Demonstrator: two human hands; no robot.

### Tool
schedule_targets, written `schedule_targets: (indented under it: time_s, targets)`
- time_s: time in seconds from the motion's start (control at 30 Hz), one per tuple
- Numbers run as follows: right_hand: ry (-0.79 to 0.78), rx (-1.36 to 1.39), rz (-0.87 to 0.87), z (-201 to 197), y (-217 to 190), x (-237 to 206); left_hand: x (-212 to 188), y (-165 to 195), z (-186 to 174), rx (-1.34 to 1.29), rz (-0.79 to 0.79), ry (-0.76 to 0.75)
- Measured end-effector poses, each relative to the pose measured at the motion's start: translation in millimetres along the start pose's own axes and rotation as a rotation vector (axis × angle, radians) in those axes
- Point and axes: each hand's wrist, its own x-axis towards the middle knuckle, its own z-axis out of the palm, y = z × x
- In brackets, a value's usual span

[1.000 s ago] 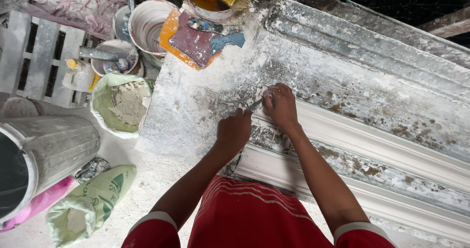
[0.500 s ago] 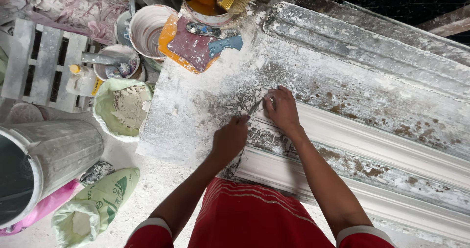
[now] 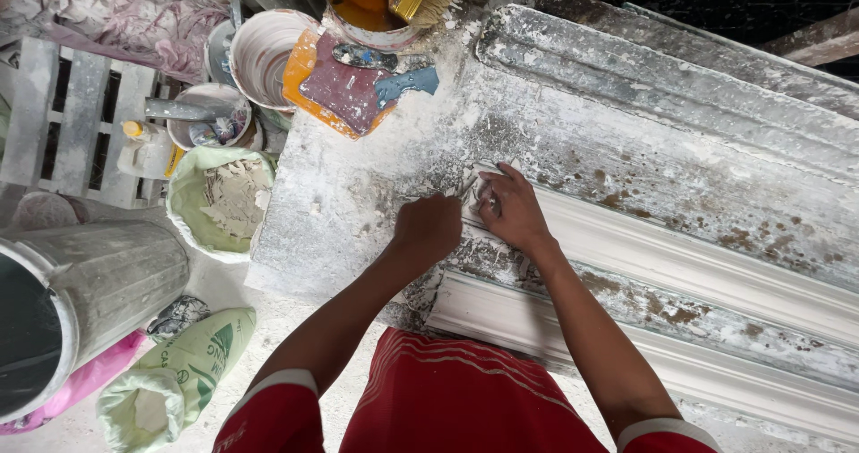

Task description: The person scrapes excess plaster from decorative cornice moldings laid on a work table using a small scraper, wipes a piece with a cloth, and applies plaster paste from a bowl onto the molding surface, working along the pieces.

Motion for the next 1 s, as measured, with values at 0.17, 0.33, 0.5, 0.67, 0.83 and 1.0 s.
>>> schedule_targets:
  time_s: [0.17, 0.33, 0.5, 0.67, 0.83, 1.0]
  targets:
    - [0.001, 0.069, -0.002, -6, -9, 3, 34, 24, -12, -0.011, 0.050, 0.044]
    - [-0.097, 0.009, 0.048, -12, -15, 5, 90, 30, -26, 0.050, 0.033, 0.000]
    - [-0.025, 0.009, -0.006, -9, -9, 3, 113, -11, -56, 0.045, 0.044, -0.109]
    - [-0.034, 0.019, -0.014, -2, 1, -1, 27, -37, -26, -0.034, 0.101, 0.251]
    - [0.004, 0.047, -0.008, 2, 6, -3, -49, -63, 30, 0.019, 0.197, 0.583]
    - [-0.032, -0.005, 0.019, 4, 9, 1, -86, -112, 73, 0.377, 0.314, 0.595]
